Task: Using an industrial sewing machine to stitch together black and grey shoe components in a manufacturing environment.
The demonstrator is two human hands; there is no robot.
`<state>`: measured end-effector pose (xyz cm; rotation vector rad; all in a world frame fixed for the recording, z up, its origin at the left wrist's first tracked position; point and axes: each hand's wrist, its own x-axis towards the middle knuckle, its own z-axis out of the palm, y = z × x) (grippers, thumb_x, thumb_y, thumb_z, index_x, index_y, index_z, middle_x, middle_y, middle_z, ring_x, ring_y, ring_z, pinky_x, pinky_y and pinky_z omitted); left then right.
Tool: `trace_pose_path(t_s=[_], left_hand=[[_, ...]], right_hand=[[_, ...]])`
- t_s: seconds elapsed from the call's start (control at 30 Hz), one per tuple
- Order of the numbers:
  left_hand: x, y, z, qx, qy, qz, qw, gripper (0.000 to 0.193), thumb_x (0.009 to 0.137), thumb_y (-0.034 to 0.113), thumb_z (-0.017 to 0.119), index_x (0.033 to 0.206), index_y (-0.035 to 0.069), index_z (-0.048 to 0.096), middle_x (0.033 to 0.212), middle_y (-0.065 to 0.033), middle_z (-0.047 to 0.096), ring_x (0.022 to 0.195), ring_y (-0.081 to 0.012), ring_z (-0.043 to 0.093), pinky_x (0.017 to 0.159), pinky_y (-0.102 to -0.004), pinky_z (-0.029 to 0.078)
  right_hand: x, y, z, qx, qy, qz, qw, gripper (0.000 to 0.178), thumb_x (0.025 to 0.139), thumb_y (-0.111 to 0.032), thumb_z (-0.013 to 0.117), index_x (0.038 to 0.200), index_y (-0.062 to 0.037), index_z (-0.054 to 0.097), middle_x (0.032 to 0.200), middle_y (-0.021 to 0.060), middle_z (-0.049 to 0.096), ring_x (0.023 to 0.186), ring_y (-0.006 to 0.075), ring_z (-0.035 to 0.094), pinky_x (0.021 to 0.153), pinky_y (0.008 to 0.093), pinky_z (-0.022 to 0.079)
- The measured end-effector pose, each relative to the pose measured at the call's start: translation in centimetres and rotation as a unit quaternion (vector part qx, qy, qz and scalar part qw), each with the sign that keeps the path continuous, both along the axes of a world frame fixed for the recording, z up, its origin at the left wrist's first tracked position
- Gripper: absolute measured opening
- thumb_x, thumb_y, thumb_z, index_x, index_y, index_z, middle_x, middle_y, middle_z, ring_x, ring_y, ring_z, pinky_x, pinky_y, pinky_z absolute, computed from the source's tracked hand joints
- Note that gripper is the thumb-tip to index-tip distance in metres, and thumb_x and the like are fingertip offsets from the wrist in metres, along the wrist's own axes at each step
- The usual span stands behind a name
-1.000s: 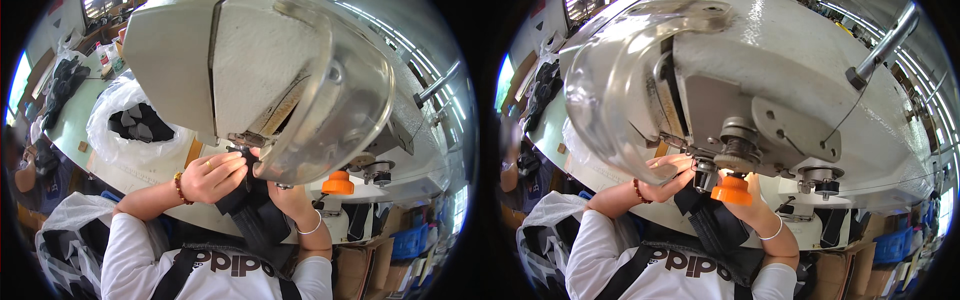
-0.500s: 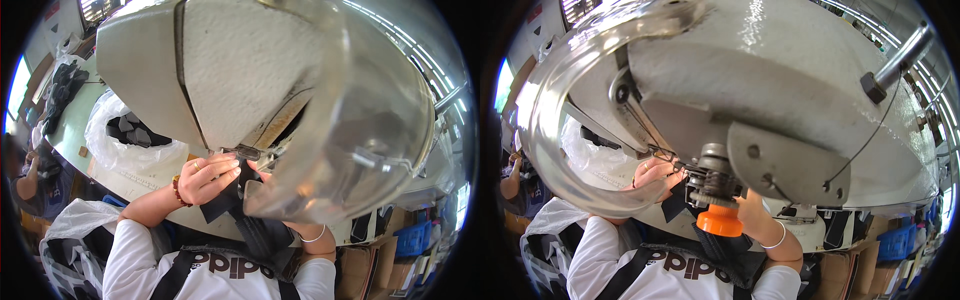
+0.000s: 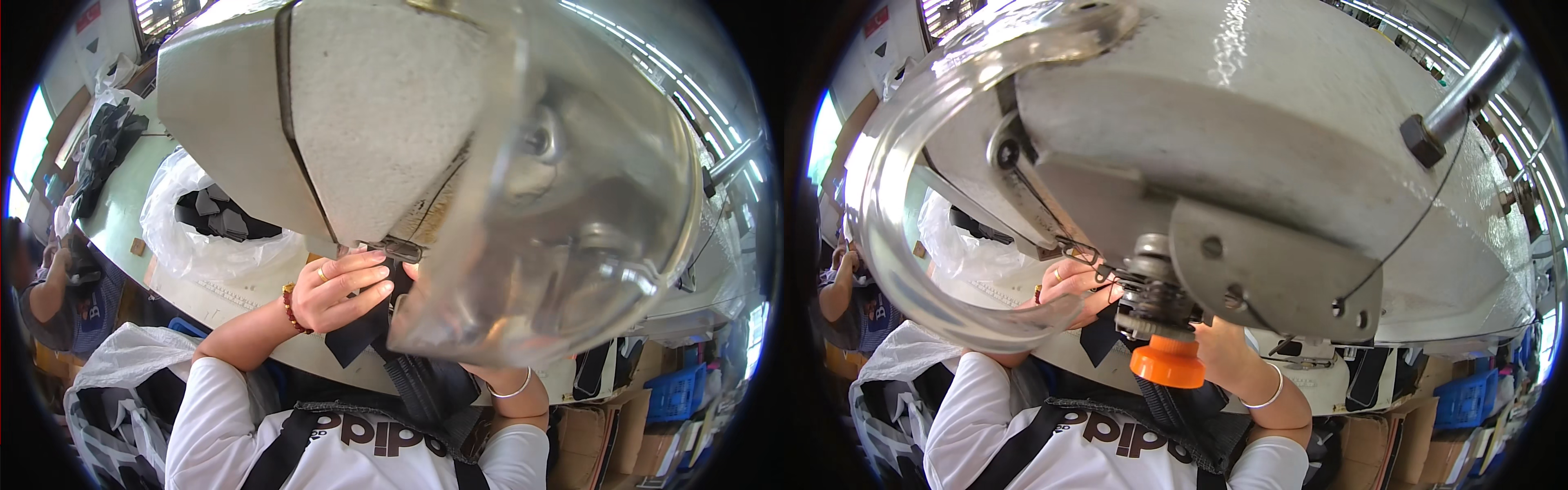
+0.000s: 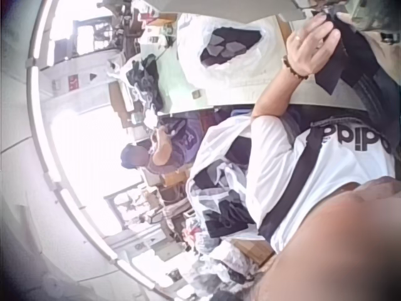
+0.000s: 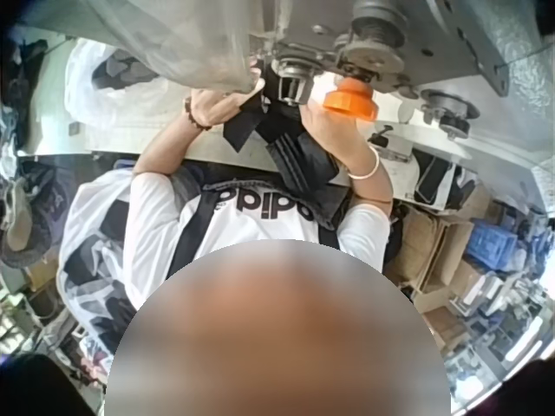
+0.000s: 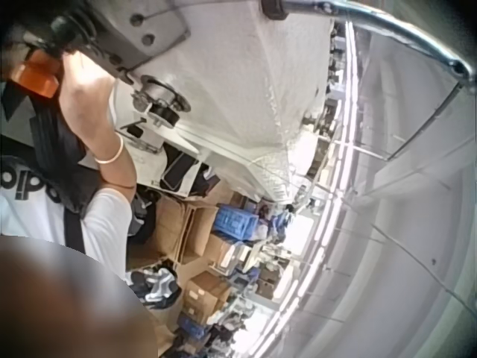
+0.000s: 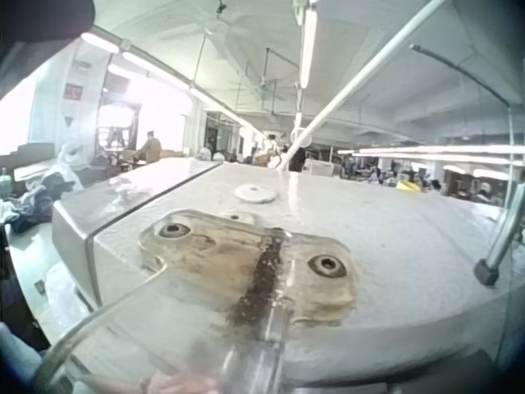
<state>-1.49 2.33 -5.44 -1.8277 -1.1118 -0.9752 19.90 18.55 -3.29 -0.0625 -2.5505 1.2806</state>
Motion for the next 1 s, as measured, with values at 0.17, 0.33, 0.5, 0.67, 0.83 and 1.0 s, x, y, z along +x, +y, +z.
trace_pose_path(t_s=[0.17, 0.33, 0.5, 0.67, 0.83, 1.0], left_hand=[[0.0, 0.2, -0.4, 0.009, -0.012, -0.001, 1.0, 0.027, 0.077, -0.006, 0.076, 0.102, 0.002, 0.076, 0.105, -0.0135, 0.073, 0.099, -0.0284, 0.074, 0.077, -0.0348, 0.066], [0.3, 0.3, -0.7, 0.033, -0.058, -0.027, 0.997, 0.027, 0.073, -0.003, 0.081, 0.099, 0.002, 0.077, 0.104, -0.0124, 0.074, 0.096, -0.0255, 0.074, 0.077, -0.0346, 0.067], [0.3, 0.0, -0.7, 0.018, -0.035, -0.022, 0.999, 0.022, 0.076, 0.0, 0.08, 0.098, 0.001, 0.077, 0.105, -0.0136, 0.074, 0.096, -0.0265, 0.074, 0.079, -0.035, 0.067], [0.1, 0.0, -0.7, -0.002, -0.023, -0.009, 1.0, 0.022, 0.077, -0.001, 0.078, 0.099, 0.001, 0.078, 0.108, -0.0135, 0.074, 0.1, -0.0268, 0.074, 0.082, -0.0348, 0.066], [0.2, 0.1, -0.9, 0.014, -0.025, -0.016, 0.999, 0.024, 0.078, -0.005, 0.077, 0.101, 0.001, 0.078, 0.109, -0.0127, 0.074, 0.101, -0.0264, 0.074, 0.082, -0.0331, 0.066], [0.3, 0.1, -0.7, 0.002, -0.047, -0.013, 0.999, 0.024, 0.078, -0.006, 0.077, 0.101, 0.0, 0.077, 0.109, -0.0135, 0.074, 0.101, -0.0268, 0.074, 0.08, -0.0315, 0.065]], right_hand=[[0.1, 0.2, -0.4, 0.028, -0.005, 0.018, 0.999, 0.046, 0.09, -0.012, 0.068, 0.135, -0.008, 0.059, 0.135, 0.0145, 0.061, 0.122, 0.0308, 0.061, 0.111, 0.0472, 0.046], [0.3, 0.5, -0.9, 0.123, 0.034, 0.028, 0.991, 0.039, 0.089, -0.014, 0.066, 0.126, -0.005, 0.061, 0.125, 0.0175, 0.061, 0.115, 0.0337, 0.061, 0.105, 0.0492, 0.048], [0.4, 0.5, -1.2, 0.2, 0.053, 0.02, 0.978, 0.033, 0.087, -0.016, 0.064, 0.117, -0.002, 0.063, 0.115, 0.0204, 0.062, 0.107, 0.0366, 0.062, 0.099, 0.0512, 0.05], [0.2, 0.5, -1.4, 0.294, 0.071, 0.004, 0.953, 0.029, 0.086, -0.017, 0.062, 0.108, 0.001, 0.065, 0.104, 0.0234, 0.063, 0.099, 0.0395, 0.063, 0.093, 0.0532, 0.052], [0.5, 0.0, -1.3, 0.504, 0.074, -0.023, 0.86, 0.028, 0.084, -0.019, 0.059, 0.099, 0.004, 0.067, 0.094, 0.0263, 0.063, 0.092, 0.0424, 0.064, 0.087, 0.0552, 0.053], [0.5, -0.3, -1.9, 0.694, 0.068, -0.046, 0.716, 0.031, 0.083, -0.021, 0.057, 0.09, 0.007, 0.069, 0.084, 0.0293, 0.064, 0.084, 0.0453, 0.064, 0.081, 0.0573, 0.055]])
